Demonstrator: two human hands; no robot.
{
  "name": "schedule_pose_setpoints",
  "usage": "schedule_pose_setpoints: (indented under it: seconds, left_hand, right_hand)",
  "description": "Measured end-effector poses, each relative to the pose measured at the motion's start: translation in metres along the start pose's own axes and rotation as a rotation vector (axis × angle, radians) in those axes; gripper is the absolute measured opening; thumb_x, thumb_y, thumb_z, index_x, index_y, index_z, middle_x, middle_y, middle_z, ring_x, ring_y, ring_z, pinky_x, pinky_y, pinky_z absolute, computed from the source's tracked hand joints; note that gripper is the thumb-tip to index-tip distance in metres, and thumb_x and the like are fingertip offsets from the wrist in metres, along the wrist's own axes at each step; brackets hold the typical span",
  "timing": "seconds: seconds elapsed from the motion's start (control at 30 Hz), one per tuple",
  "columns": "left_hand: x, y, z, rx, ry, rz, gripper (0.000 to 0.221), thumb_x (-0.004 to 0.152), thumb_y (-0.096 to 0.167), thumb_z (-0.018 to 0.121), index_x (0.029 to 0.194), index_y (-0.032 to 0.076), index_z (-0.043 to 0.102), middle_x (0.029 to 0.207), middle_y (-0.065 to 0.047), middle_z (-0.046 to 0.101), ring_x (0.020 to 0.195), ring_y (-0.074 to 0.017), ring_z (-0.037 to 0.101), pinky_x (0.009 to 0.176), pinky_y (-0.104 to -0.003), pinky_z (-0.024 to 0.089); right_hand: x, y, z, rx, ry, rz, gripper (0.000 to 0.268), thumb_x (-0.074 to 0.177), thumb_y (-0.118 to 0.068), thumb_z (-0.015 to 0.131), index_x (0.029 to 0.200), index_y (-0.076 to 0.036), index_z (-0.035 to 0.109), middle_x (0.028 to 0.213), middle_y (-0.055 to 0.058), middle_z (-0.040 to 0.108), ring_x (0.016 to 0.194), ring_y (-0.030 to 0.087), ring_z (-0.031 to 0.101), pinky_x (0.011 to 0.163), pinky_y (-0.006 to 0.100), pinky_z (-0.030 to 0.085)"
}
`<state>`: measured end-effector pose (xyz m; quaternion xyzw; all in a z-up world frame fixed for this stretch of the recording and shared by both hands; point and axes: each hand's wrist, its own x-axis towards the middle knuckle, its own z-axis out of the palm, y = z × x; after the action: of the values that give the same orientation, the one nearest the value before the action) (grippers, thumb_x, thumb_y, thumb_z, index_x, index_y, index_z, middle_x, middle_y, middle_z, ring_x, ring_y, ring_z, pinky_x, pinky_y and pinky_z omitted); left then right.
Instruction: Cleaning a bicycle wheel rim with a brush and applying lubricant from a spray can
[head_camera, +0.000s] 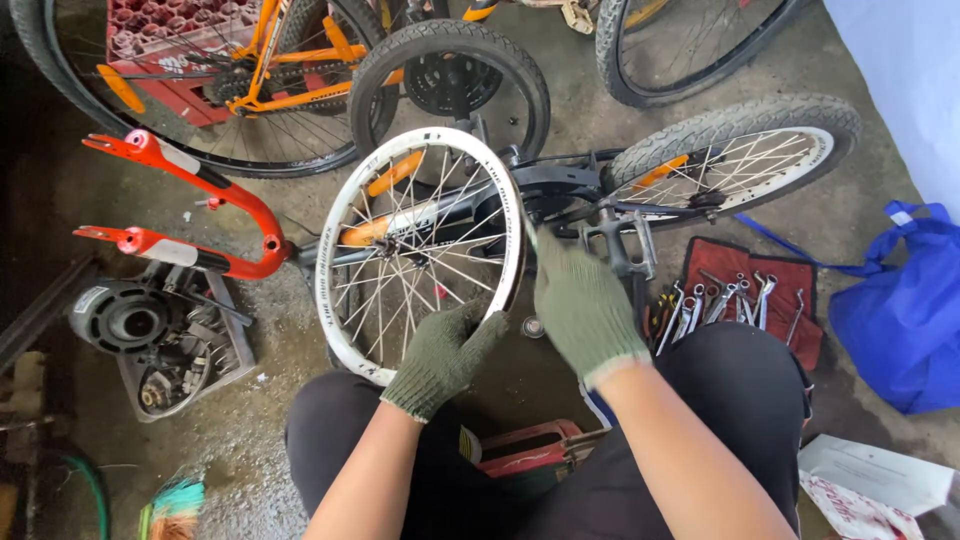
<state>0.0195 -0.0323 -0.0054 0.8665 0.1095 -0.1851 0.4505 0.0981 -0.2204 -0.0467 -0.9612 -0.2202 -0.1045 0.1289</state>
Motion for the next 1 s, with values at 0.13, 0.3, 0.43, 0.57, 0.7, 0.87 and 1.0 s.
schedule_pose_setpoints:
  seconds: [0.13, 0.3, 0.43, 0.57, 0.7, 0.87, 1.0]
  left_hand:
    - [-0.001, 0.003, -0.001, 0.026, -0.003, -0.005, 0.042, 0.092, 0.056, 0.058, 0.101, 0.018, 0.073, 0.087, -0.022, 0.072, 0.099, -0.0474, 0.067, 0.081, -0.055, 0.055]
    - [-0.007, 0.021, 0.000, 0.034, 0.032, -0.019, 0.049, 0.091, 0.062, 0.056, 0.102, 0.016, 0.071, 0.088, -0.024, 0.071, 0.101, -0.0494, 0.066, 0.085, -0.058, 0.053]
    - [-0.013, 0.012, 0.011, 0.054, 0.063, -0.034, 0.052, 0.094, 0.065, 0.052, 0.101, 0.016, 0.068, 0.085, -0.024, 0.070, 0.097, -0.0474, 0.068, 0.082, -0.057, 0.054]
    - [-0.017, 0.014, 0.012, 0.123, 0.067, -0.021, 0.050, 0.094, 0.061, 0.050, 0.111, 0.018, 0.067, 0.090, -0.025, 0.071, 0.099, -0.0489, 0.067, 0.083, -0.060, 0.054]
    - [-0.021, 0.025, 0.009, 0.248, 0.021, -0.067, 0.052, 0.090, 0.062, 0.058, 0.115, 0.017, 0.065, 0.093, -0.024, 0.072, 0.102, -0.0464, 0.068, 0.088, -0.057, 0.055]
    - [-0.026, 0.025, 0.014, 0.255, 0.090, 0.036, 0.055, 0.088, 0.065, 0.061, 0.102, 0.012, 0.060, 0.082, -0.028, 0.068, 0.089, -0.0504, 0.069, 0.083, -0.056, 0.055]
    - [-0.024, 0.025, 0.016, 0.281, 0.106, 0.056, 0.059, 0.087, 0.066, 0.062, 0.098, 0.008, 0.057, 0.079, -0.030, 0.066, 0.089, -0.0508, 0.069, 0.081, -0.058, 0.054]
  right_hand:
    - [-0.015, -0.019, -0.047, 0.091, -0.150, 0.036, 0.044, 0.102, -0.013, 0.048, 0.139, 0.008, 0.058, 0.070, 0.029, 0.063, 0.074, 0.050, 0.066, 0.069, 0.052, 0.056]
    - [0.019, -0.006, -0.018, 0.111, -0.066, 0.075, 0.035, 0.099, -0.024, 0.051, 0.130, -0.012, 0.063, 0.070, 0.016, 0.071, 0.073, 0.037, 0.074, 0.058, 0.048, 0.059]
    - [0.025, -0.001, 0.016, 0.253, 0.000, 0.171, 0.042, 0.100, -0.031, 0.051, 0.138, -0.015, 0.062, 0.085, 0.016, 0.075, 0.079, 0.037, 0.074, 0.058, 0.044, 0.060]
    - [0.005, -0.019, -0.016, 0.206, -0.079, 0.178, 0.043, 0.100, -0.025, 0.051, 0.137, -0.006, 0.062, 0.088, 0.025, 0.074, 0.081, 0.043, 0.073, 0.061, 0.052, 0.060]
    - [-0.018, -0.019, -0.025, 0.134, -0.196, 0.209, 0.046, 0.101, -0.031, 0.047, 0.142, -0.013, 0.057, 0.093, 0.017, 0.074, 0.085, 0.036, 0.075, 0.061, 0.046, 0.062]
    - [0.005, 0.001, 0.041, -0.037, 0.182, 0.083, 0.029, 0.097, -0.031, 0.055, 0.121, -0.021, 0.069, 0.070, 0.004, 0.067, 0.069, 0.028, 0.072, 0.053, 0.041, 0.057]
    - [0.050, -0.027, -0.030, 0.197, -0.005, 0.184, 0.030, 0.101, -0.022, 0.050, 0.106, -0.001, 0.071, 0.063, 0.026, 0.068, 0.061, 0.042, 0.072, 0.043, 0.047, 0.054]
